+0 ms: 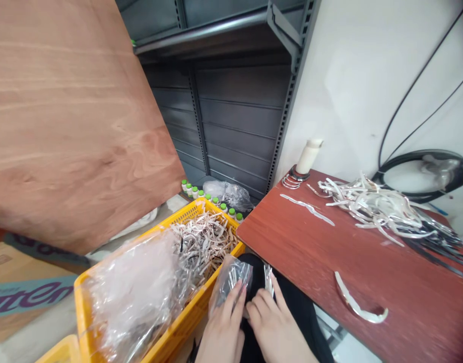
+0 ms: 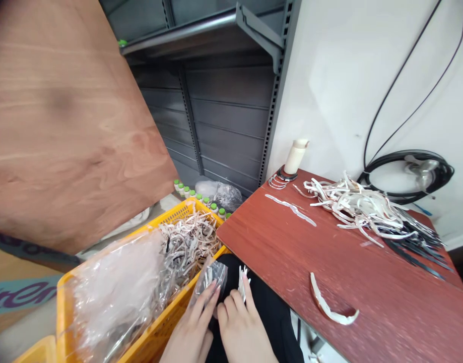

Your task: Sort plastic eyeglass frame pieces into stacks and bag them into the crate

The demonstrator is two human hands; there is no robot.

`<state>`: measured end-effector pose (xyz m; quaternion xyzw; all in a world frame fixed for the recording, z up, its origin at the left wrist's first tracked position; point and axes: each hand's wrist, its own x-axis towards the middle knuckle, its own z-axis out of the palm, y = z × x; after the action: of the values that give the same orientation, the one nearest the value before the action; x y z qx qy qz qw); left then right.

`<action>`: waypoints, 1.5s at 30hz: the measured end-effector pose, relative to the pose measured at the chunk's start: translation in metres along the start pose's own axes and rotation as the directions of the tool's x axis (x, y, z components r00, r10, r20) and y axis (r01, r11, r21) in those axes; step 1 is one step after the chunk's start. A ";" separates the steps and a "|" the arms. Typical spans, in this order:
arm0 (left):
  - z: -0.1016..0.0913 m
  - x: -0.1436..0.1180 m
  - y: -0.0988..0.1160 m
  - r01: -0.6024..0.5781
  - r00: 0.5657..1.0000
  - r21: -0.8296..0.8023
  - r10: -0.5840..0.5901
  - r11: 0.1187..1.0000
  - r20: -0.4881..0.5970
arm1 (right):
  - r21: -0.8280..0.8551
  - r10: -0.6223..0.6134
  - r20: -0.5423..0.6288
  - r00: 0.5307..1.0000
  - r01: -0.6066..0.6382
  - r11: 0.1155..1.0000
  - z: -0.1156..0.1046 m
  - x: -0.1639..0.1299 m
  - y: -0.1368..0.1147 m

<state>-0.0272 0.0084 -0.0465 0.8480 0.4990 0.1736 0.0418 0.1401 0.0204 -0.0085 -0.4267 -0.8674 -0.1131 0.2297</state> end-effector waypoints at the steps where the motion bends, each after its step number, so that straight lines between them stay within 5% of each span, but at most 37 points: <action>1: 0.001 0.000 0.000 0.002 1.000 0.001 -0.002 1.000 -0.013 | 0.035 0.033 -0.063 0.997 -0.031 0.999 0.000 -0.005 -0.001; 3: 0.001 -0.001 -0.001 0.006 0.999 -0.008 -0.006 1.000 -0.039 | 0.142 0.156 -0.148 0.977 -0.135 0.981 0.000 -0.019 -0.002; 5: 0.002 -0.002 -0.002 0.007 0.999 -0.037 -0.009 0.999 -0.043 | 0.271 0.352 -0.098 0.931 -0.316 0.909 -0.001 -0.036 -0.001; 7: 0.002 -0.003 -0.002 0.017 0.999 -0.072 -0.019 0.997 -0.033 | 0.368 0.530 0.111 0.841 -0.530 0.764 -0.004 -0.050 0.002; 10: 0.002 -0.004 -0.002 0.025 0.999 -0.111 -0.028 0.994 -0.027 | 0.438 0.573 0.463 0.676 -0.737 0.515 -0.009 -0.056 0.005; 14: -0.001 -0.005 -0.002 0.028 0.999 -0.164 -0.033 0.986 -0.029 | 0.569 0.536 0.645 0.545 -0.811 0.140 -0.008 -0.038 -0.004; 18: -0.004 -0.006 -0.003 0.039 0.999 -0.219 -0.040 0.975 -0.001 | 0.608 0.550 0.748 0.372 -0.717 -0.341 0.006 -0.019 -0.022; 20: -0.005 -0.007 -0.004 0.054 0.999 -0.240 -0.053 0.969 0.010 | 0.600 0.531 0.777 0.339 -0.657 -0.458 0.010 -0.014 -0.028; 26: -0.014 -0.008 -0.005 0.075 0.997 -0.266 -0.065 0.961 0.045 | 0.708 0.592 0.679 0.433 -0.600 -0.373 0.009 -0.013 -0.032; 39: -0.031 -0.005 -0.003 0.018 1.000 -0.227 -0.022 0.974 -0.013 | 0.728 0.625 0.647 0.438 -0.598 -0.335 0.015 -0.012 -0.035; 45: -0.016 -0.003 -0.002 0.082 0.997 -0.373 -0.079 0.924 0.023 | 0.751 0.634 0.621 0.461 -0.580 -0.314 0.025 -0.019 -0.038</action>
<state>-0.0362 0.0049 -0.0326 0.8040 0.4910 0.2603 0.2113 0.1129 -0.0057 -0.0399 -0.5543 -0.3516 0.5839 0.4777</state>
